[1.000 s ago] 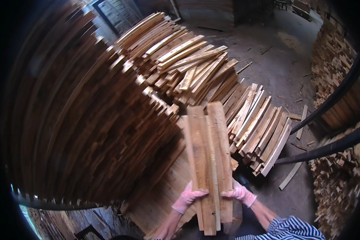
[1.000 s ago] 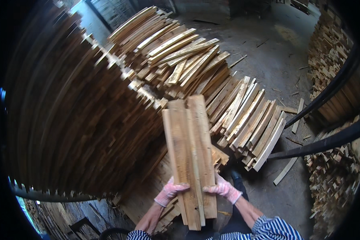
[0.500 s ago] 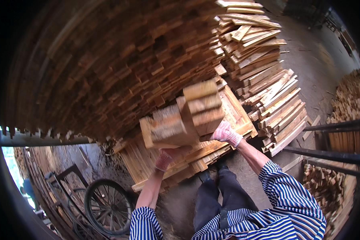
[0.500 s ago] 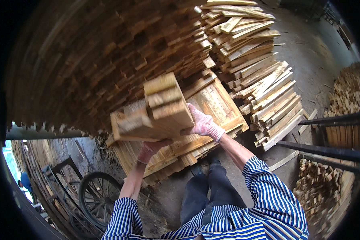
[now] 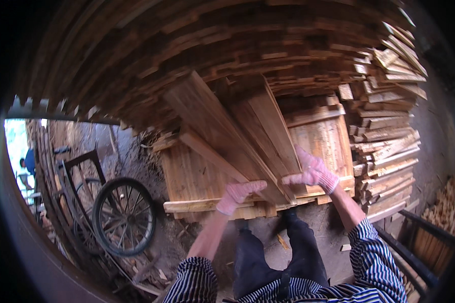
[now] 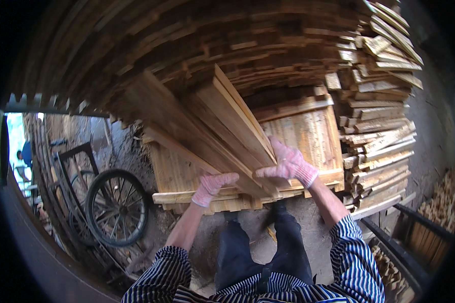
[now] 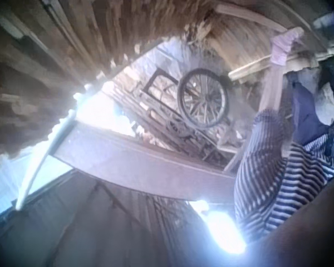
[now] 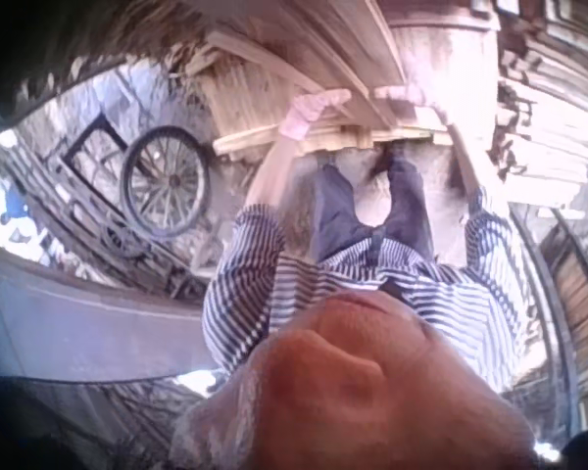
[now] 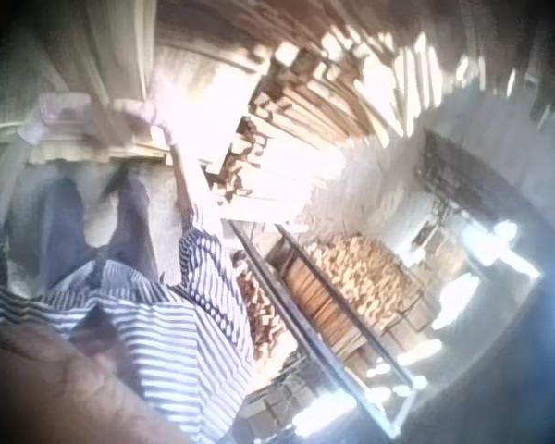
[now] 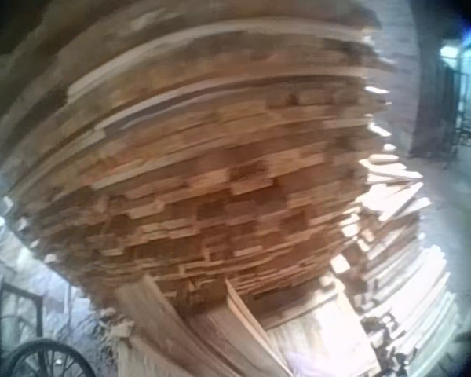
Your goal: The person repeatedly picks up small wooden planks from a pile on the floor and stacks them onto a larger, organized stack. The person wears pink gloves and handles the wood by hand, moving pieces from a disorganized pile to a neat arrangement.
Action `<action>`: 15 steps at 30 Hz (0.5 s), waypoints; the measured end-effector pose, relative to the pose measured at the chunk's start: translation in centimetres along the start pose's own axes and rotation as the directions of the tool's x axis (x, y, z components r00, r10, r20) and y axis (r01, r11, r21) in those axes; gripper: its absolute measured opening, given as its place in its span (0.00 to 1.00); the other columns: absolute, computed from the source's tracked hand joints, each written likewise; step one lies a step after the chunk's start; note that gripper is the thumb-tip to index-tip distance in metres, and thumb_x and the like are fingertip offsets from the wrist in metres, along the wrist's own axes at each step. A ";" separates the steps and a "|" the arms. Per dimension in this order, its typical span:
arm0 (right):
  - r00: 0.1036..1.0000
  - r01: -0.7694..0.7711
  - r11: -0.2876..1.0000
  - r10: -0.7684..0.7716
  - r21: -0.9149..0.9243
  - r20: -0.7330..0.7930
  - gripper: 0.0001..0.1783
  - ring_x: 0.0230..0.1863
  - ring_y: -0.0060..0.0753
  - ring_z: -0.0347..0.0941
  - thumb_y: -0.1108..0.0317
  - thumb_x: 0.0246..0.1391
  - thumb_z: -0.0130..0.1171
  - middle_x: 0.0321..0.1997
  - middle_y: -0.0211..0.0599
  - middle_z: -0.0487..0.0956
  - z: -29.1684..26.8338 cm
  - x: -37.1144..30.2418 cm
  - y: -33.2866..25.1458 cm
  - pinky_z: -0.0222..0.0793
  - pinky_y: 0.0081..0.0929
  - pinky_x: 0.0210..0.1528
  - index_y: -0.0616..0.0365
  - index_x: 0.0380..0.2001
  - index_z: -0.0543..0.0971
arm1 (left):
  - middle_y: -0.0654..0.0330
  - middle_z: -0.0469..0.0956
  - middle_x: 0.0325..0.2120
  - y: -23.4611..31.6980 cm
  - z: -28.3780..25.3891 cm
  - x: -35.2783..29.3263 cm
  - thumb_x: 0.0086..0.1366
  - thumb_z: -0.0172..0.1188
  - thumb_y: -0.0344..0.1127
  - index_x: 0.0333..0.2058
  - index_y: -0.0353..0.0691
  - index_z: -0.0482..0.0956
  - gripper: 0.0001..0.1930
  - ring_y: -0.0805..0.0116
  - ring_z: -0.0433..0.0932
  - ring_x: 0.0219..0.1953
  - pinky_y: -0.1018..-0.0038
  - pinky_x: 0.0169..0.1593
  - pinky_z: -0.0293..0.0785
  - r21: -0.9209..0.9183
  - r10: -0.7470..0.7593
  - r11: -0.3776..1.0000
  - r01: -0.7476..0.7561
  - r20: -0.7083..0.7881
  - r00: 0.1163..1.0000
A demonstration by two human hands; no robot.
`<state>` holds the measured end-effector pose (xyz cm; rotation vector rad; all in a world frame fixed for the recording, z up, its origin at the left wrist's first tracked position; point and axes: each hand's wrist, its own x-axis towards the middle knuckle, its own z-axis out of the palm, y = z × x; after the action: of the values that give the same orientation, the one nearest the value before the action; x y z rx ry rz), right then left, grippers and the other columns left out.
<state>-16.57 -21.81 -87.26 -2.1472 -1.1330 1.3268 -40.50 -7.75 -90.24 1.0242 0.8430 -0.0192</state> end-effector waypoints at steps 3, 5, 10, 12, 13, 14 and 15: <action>0.998 0.031 0.867 -0.054 0.498 0.031 0.73 0.74 0.47 0.57 0.45 0.32 0.82 0.71 0.61 0.62 5.2 -0.8 -3.6 0.54 0.32 0.73 0.75 0.71 0.51 | 0.50 0.84 0.45 -7.5 -5.0 -4.5 0.67 0.65 0.36 0.50 0.24 0.78 0.20 0.62 0.84 0.45 0.68 0.52 0.81 -0.123 0.130 0.981 -0.153 -0.174 0.976; 0.998 -0.026 0.773 -0.012 0.634 0.056 0.70 0.71 0.44 0.60 0.49 0.33 0.83 0.69 0.60 0.65 10.2 -0.1 -4.9 0.56 0.30 0.72 0.77 0.70 0.52 | 0.49 0.83 0.47 -12.3 -8.3 -6.2 0.69 0.62 0.36 0.50 0.25 0.78 0.18 0.60 0.82 0.49 0.66 0.56 0.78 -0.415 0.237 0.857 -0.305 -0.209 0.949; 0.985 -0.173 0.624 0.091 0.762 0.149 0.63 0.58 0.38 0.74 0.53 0.38 0.81 0.58 0.55 0.76 24.8 6.6 -4.2 0.70 0.27 0.59 0.78 0.68 0.56 | 0.57 0.81 0.49 -11.9 -17.2 -7.4 0.50 0.75 0.46 0.50 0.42 0.81 0.28 0.61 0.77 0.54 0.57 0.62 0.72 -0.563 -0.220 0.825 0.056 -0.228 0.948; 0.978 -0.198 0.708 0.188 0.678 0.090 0.60 0.53 0.35 0.76 0.54 0.41 0.79 0.54 0.53 0.79 26.2 9.4 -6.5 0.73 0.26 0.54 0.78 0.67 0.57 | 0.58 0.82 0.44 -11.3 -21.9 -5.8 0.49 0.73 0.47 0.47 0.46 0.82 0.26 0.61 0.76 0.53 0.55 0.59 0.74 -0.453 -0.250 0.884 0.117 -0.246 0.936; 0.981 -0.160 0.731 0.191 0.663 0.027 0.59 0.54 0.37 0.76 0.51 0.42 0.78 0.55 0.54 0.78 27.6 12.3 -3.1 0.73 0.28 0.55 0.76 0.67 0.58 | 0.59 0.82 0.43 -10.6 -24.0 -4.0 0.54 0.70 0.48 0.46 0.44 0.83 0.22 0.62 0.78 0.50 0.58 0.57 0.76 -0.467 -0.225 0.879 0.097 -0.227 0.948; 0.992 -0.105 0.754 0.129 0.648 0.011 0.58 0.55 0.39 0.76 0.49 0.43 0.76 0.56 0.55 0.78 30.4 15.2 -2.2 0.73 0.29 0.56 0.74 0.67 0.59 | 0.61 0.83 0.41 -12.8 -29.7 -3.4 0.61 0.66 0.47 0.45 0.43 0.83 0.18 0.65 0.80 0.46 0.64 0.52 0.78 -0.429 -0.179 0.901 0.063 -0.237 0.955; 0.989 -0.125 0.764 0.143 0.633 0.023 0.59 0.58 0.42 0.75 0.46 0.42 0.76 0.60 0.57 0.75 30.7 17.1 -1.5 0.72 0.31 0.59 0.73 0.67 0.60 | 0.63 0.82 0.40 -14.0 -32.6 -2.8 0.62 0.65 0.45 0.47 0.43 0.81 0.18 0.67 0.80 0.43 0.66 0.50 0.78 -0.363 -0.162 0.931 0.032 -0.333 0.929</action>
<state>-39.94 -10.36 -110.93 -1.7392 -0.4103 1.4675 -67.72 8.21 -106.76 0.6504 1.1836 0.2336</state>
